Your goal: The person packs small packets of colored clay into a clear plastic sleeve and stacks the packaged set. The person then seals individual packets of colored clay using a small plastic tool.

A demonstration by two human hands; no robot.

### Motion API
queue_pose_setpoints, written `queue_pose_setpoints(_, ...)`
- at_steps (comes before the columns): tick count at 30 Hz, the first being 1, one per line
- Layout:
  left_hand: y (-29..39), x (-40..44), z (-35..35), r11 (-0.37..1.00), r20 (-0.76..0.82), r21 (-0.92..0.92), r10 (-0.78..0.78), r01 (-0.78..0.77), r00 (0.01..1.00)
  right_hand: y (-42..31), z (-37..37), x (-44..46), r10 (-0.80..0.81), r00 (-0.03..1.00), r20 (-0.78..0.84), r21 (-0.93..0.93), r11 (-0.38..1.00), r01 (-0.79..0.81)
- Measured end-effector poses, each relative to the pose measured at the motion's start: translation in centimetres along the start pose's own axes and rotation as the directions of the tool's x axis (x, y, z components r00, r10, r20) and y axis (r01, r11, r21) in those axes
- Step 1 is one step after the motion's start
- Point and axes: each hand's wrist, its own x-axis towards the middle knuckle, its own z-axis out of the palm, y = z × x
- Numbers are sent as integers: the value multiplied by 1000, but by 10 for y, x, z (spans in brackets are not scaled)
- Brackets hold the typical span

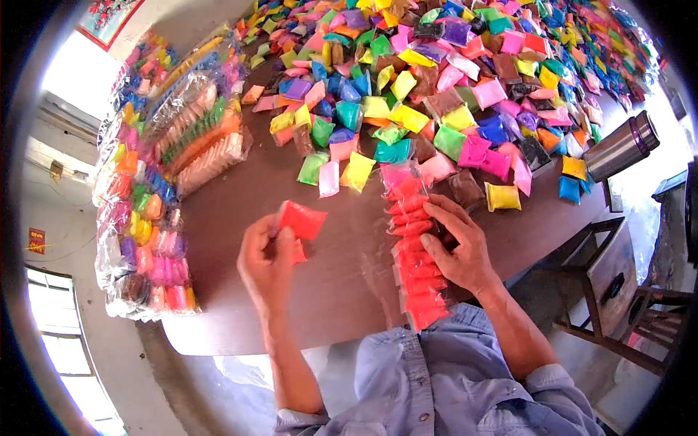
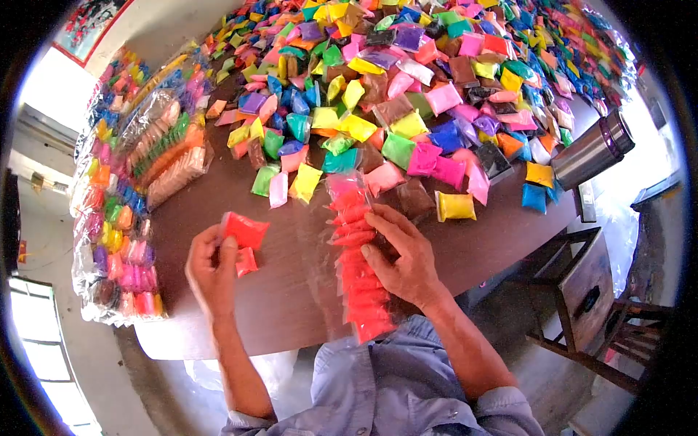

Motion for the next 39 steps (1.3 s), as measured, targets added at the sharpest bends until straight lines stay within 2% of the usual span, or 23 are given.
queue_pose_setpoints(1,6,0,16,979,51,-189,-66,75,996,1,0,1,-2,1000,-1,-5,1000,2)
queue_pose_setpoints(2,3,2,30,978,54,-193,-65,75,996,1,0,1,-22,1000,-3,-10,1000,22)
queue_pose_setpoints(4,-16,7,60,962,131,-274,49,-11,990,2,-1,1,-42,999,-6,-23,999,41)
queue_pose_setpoints(9,-22,11,96,960,184,-281,42,12,982,3,-1,0,-10,999,31,13,1000,9)
queue_pose_setpoints(11,-22,8,107,937,235,-343,14,69,972,1,-1,0,15,1000,25,26,1000,-15)
queue_pose_setpoints(13,-25,10,114,935,253,-353,46,48,966,1,0,1,42,999,18,37,998,-42)
queue_pose_setpoints(16,-25,13,120,928,313,-369,66,58,947,2,0,1,5,1000,14,15,1000,-5)
queue_pose_setpoints(19,-26,16,122,913,355,-392,40,110,934,1,0,1,47,999,17,43,998,-47)
queue_pose_setpoints(21,-26,17,124,853,351,-489,4,180,936,1,-1,1,28,999,25,32,999,-29)
queue_pose_setpoints(24,-33,19,126,832,421,-497,-16,246,907,1,0,1,51,998,27,46,998,-52)
queue_pose_setpoints(28,-30,22,131,850,428,-469,-18,239,904,0,-1,2,42,998,36,28,999,-43)
queue_pose_setpoints(29,-26,23,129,949,370,-312,73,50,926,0,-1,3,20,999,31,25,999,-21)
queue_pose_setpoints(30,-23,24,127,982,329,-129,175,-140,928,0,-1,3,-3,1000,26,23,1000,2)
queue_pose_setpoints(31,-24,26,127,982,329,-130,175,-139,928,1,-1,3,-3,1000,27,22,1000,2)
queue_pose_setpoints(33,-26,28,128,905,221,19,411,-425,885,1,-1,2,8,1000,30,20,1000,-8)
queue_pose_setpoints(34,-25,28,128,905,222,18,410,-424,885,2,-1,2,9,1000,30,19,1000,-9)
queue_pose_setpoints(35,-24,25,126,969,274,-98,244,-225,930,3,-1,3,-3,1000,28,8,1000,2)
queue_pose_setpoints(36,-23,23,126,980,344,-198,76,-7,936,4,0,2,-14,1000,27,-3,1000,14)
queue_pose_setpoints(39,-25,23,132,974,335,-228,93,-16,938,4,0,2,-7,1000,26,-6,1000,7)
